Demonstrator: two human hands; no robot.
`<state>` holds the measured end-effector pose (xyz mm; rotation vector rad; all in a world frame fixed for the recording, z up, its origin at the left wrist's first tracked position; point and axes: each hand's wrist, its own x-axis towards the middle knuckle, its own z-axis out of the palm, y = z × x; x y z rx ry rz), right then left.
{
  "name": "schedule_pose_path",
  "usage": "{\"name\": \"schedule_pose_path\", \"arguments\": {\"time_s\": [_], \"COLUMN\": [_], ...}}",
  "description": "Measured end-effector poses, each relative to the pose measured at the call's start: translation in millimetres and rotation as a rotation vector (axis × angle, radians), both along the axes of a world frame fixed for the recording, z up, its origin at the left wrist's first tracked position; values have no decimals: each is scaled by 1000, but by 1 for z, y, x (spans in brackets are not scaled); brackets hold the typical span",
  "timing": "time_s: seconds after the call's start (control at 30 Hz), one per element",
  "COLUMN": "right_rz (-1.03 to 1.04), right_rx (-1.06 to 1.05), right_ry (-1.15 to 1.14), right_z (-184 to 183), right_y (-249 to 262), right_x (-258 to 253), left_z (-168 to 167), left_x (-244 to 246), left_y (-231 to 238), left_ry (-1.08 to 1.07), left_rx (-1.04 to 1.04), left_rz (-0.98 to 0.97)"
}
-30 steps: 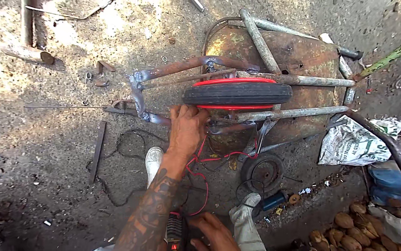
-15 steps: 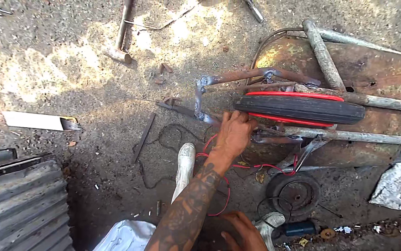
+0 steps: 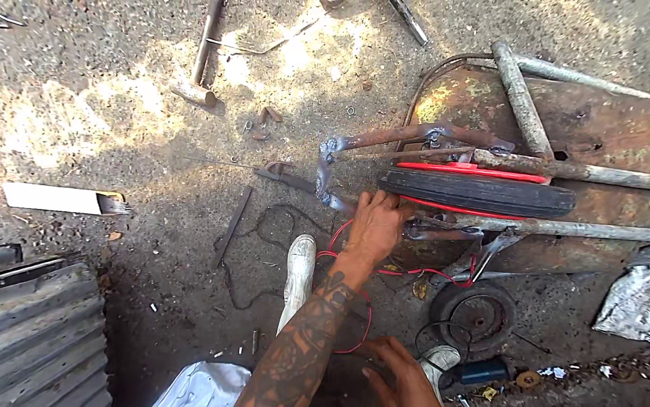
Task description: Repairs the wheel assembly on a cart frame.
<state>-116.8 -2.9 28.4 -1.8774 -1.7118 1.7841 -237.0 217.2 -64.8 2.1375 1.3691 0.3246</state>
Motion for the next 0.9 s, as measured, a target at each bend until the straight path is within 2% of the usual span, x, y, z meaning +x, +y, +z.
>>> {"name": "schedule_pose_path", "arguments": {"time_s": [0.17,0.9], "right_rz": [-60,-151], "right_rx": [39,-18], "right_ry": [1,-10], "right_z": [-8,-13], "right_y": [-6,-41], "right_x": [1,23], "left_z": [-10,-14], "left_x": [-2,-7], "left_y": [-3,-3], "left_ry": [-56,-81], "left_rx": [92,162], "left_rz": [8,6]}}
